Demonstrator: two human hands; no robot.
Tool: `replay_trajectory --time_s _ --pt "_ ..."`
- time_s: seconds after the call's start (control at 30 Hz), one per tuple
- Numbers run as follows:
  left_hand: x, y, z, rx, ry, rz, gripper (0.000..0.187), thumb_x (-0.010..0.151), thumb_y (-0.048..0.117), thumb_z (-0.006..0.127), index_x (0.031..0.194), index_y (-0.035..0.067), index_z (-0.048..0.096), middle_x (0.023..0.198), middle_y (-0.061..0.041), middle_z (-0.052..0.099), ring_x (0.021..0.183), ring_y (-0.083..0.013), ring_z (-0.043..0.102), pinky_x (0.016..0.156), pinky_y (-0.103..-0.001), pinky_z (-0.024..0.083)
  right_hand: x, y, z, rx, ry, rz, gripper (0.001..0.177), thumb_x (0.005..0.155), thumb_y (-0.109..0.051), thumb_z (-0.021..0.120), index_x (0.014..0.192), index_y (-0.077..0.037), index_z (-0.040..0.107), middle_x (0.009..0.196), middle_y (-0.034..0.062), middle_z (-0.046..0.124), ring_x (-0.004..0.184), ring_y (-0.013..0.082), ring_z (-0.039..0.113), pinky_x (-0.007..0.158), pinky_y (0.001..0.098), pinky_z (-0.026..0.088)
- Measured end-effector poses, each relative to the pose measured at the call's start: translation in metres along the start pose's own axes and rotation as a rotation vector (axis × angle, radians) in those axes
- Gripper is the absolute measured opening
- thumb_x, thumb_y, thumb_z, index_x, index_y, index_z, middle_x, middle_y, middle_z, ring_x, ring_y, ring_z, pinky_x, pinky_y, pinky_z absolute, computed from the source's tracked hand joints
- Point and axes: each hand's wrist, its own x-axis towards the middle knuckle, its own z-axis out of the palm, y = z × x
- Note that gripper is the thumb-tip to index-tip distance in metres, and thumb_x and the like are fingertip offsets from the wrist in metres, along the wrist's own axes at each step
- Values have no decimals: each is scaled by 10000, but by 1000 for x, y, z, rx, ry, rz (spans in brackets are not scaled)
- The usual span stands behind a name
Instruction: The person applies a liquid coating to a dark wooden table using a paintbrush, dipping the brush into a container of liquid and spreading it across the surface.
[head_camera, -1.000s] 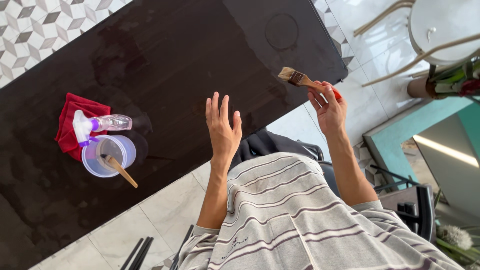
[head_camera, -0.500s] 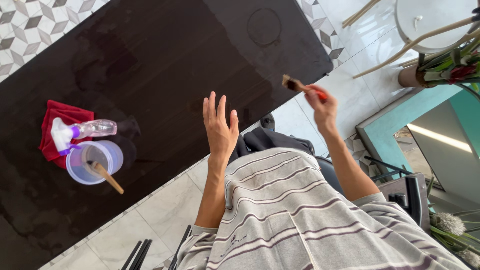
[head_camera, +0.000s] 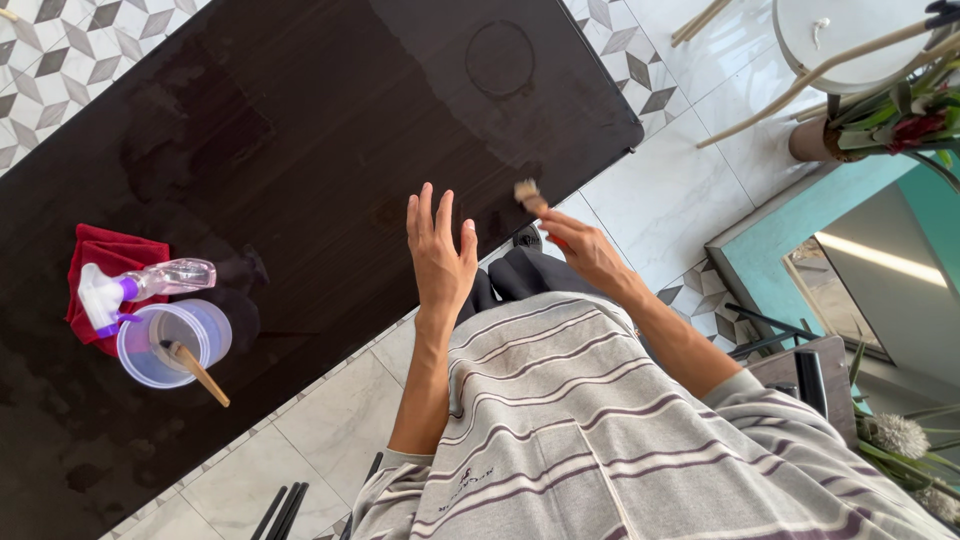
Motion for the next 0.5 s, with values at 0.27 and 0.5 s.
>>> replay_trajectory --time_s 0.27,0.5 --pt "-1 -4 -1 3 -10 29 466 1060 255 586 1446 -2 545 1604 -249 372 1508 -466 318 1212 -568 352 -9 15 -12 -91 51 106 223 974 1 642 1185 -36 703 1376 84 678 1101 329 721 902 383 629" --pt "-2 -10 -6 3 -49 14 469 1047 258 591 1436 -2 550 1600 -250 366 1504 -467 309 1192 -575 354 -6 -2 9 -43 29 -17 288 900 8 677 1186 -7 707 1363 126 658 1094 353 705 891 395 614"
